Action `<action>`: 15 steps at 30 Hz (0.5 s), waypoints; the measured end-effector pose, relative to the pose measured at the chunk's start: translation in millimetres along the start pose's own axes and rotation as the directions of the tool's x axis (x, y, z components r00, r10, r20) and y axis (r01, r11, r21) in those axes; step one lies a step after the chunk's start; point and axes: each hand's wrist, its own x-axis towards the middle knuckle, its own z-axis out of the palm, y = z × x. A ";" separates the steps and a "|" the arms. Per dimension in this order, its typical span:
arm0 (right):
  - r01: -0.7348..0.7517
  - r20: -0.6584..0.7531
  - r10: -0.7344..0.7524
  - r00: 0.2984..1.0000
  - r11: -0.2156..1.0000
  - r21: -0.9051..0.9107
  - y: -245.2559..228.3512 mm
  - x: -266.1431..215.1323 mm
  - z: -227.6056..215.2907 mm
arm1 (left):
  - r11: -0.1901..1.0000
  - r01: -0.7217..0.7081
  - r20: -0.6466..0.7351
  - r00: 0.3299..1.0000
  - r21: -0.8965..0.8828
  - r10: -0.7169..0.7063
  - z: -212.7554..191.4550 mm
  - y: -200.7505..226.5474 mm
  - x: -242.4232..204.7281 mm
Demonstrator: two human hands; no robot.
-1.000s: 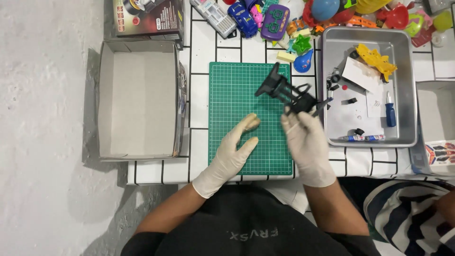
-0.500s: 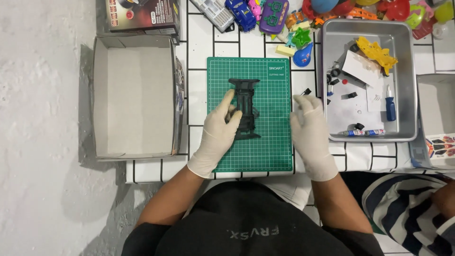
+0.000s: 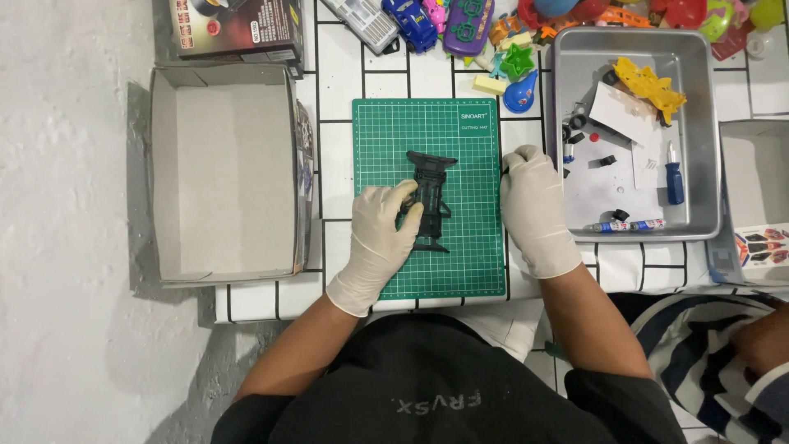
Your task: The person assembles a toy car on a green cutting mat. They place the black chassis on the mat, attach wheels, and add a yellow body part. The person also handles small screws and other components from a nearby tray.
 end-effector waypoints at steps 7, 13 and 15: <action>0.102 -0.163 -0.055 0.985 0.951 0.293 52.8 34.7 -82.8 | 0.992 -0.108 0.164 0.979 -0.068 0.118 -21.1 -7.2 -5.9; 0.056 0.015 -0.066 0.998 0.934 0.353 86.2 70.3 -84.0 | 0.979 -0.199 0.406 0.899 0.046 0.164 -27.1 -13.3 -11.8; -0.146 0.113 0.104 0.988 0.866 0.479 65.7 72.5 -102.1 | 0.973 -0.204 0.432 0.891 0.104 0.141 -27.1 -10.3 -7.9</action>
